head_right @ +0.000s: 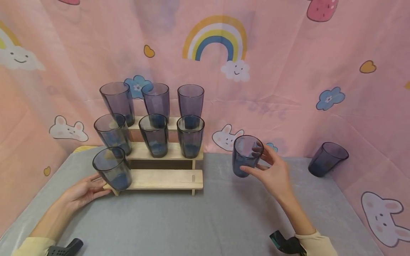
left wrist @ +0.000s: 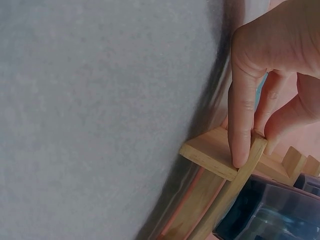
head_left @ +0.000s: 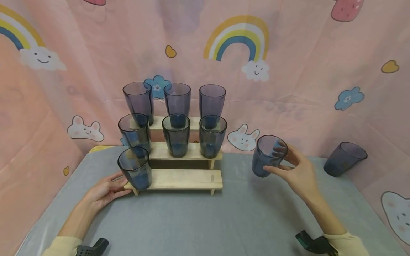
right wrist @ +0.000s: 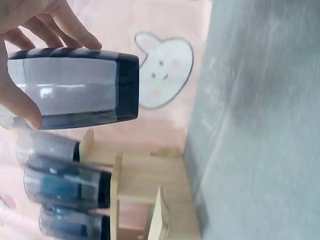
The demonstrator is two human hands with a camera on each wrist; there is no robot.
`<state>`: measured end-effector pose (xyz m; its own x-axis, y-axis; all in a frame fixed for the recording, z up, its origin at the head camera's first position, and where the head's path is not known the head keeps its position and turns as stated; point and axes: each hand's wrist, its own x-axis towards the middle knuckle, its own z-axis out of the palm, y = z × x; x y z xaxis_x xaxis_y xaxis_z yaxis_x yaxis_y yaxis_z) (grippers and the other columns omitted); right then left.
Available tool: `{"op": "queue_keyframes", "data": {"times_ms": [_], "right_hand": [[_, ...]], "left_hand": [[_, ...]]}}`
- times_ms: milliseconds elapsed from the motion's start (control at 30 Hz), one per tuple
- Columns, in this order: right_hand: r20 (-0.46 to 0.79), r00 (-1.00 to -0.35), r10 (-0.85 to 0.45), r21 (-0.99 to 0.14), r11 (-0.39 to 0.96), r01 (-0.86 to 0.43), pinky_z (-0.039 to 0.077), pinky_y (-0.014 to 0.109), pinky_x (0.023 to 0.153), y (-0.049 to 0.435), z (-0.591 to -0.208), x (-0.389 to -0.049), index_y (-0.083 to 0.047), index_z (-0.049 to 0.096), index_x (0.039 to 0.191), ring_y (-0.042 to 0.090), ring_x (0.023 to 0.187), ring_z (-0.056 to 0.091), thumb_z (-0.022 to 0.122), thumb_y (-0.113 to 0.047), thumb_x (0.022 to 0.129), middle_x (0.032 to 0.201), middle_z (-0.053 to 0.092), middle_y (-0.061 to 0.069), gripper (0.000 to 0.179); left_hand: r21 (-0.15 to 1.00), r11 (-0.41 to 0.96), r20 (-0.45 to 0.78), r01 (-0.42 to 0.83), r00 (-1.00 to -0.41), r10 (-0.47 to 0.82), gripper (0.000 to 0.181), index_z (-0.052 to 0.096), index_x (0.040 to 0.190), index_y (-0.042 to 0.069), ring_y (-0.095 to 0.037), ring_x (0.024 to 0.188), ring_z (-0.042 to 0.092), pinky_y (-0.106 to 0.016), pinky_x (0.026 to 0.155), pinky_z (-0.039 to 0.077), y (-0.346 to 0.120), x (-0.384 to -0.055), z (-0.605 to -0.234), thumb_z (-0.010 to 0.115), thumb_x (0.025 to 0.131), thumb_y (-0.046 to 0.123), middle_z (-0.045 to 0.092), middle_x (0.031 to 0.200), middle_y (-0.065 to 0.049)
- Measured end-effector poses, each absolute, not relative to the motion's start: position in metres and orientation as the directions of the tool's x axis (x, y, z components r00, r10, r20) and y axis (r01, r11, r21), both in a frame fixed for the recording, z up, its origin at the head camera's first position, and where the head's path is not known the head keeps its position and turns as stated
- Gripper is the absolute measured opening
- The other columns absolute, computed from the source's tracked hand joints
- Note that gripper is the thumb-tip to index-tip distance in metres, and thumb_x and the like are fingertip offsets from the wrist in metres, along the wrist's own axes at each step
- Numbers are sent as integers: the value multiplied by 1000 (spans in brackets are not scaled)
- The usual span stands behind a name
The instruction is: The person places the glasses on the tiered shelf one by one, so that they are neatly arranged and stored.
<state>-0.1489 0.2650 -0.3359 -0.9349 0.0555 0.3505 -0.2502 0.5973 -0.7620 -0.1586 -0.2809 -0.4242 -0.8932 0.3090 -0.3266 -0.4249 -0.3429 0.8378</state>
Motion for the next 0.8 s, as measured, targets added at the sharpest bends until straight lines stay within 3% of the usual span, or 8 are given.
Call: {"op": "queue_keyframes", "data": {"times_ms": [333,567,800], "right_hand": [[374,-925,-69,-773,528,-352,56,17,79,230,-339,-147,-18,50,144,-3,104,59,90,-18,71,121,64,8,82],[380,-916,-124,-769,507,-388,59,31,83,200,-342,-148,-15,51,143,22,112,62,90,-18,71,122,64,9,82],[357,-918,-172,-805,442,-396,59,37,84,175,-345,-148,-15,50,144,26,114,61,92,-17,68,125,63,10,86]], "left_hand": [[837,-344,-328,-425,-894,307,84,-15,153,2,-14,100,66,-38,91,56,-281,-158,-424,48,100,-5,62,106,7],[835,-346,-331,-428,-893,304,82,-16,153,2,-14,100,66,-39,91,56,-281,-159,-424,46,101,-6,61,105,8],[833,-353,-323,-426,-893,313,81,-16,153,2,-14,100,66,-39,91,56,-281,-158,-424,45,100,-6,61,106,7]]}}
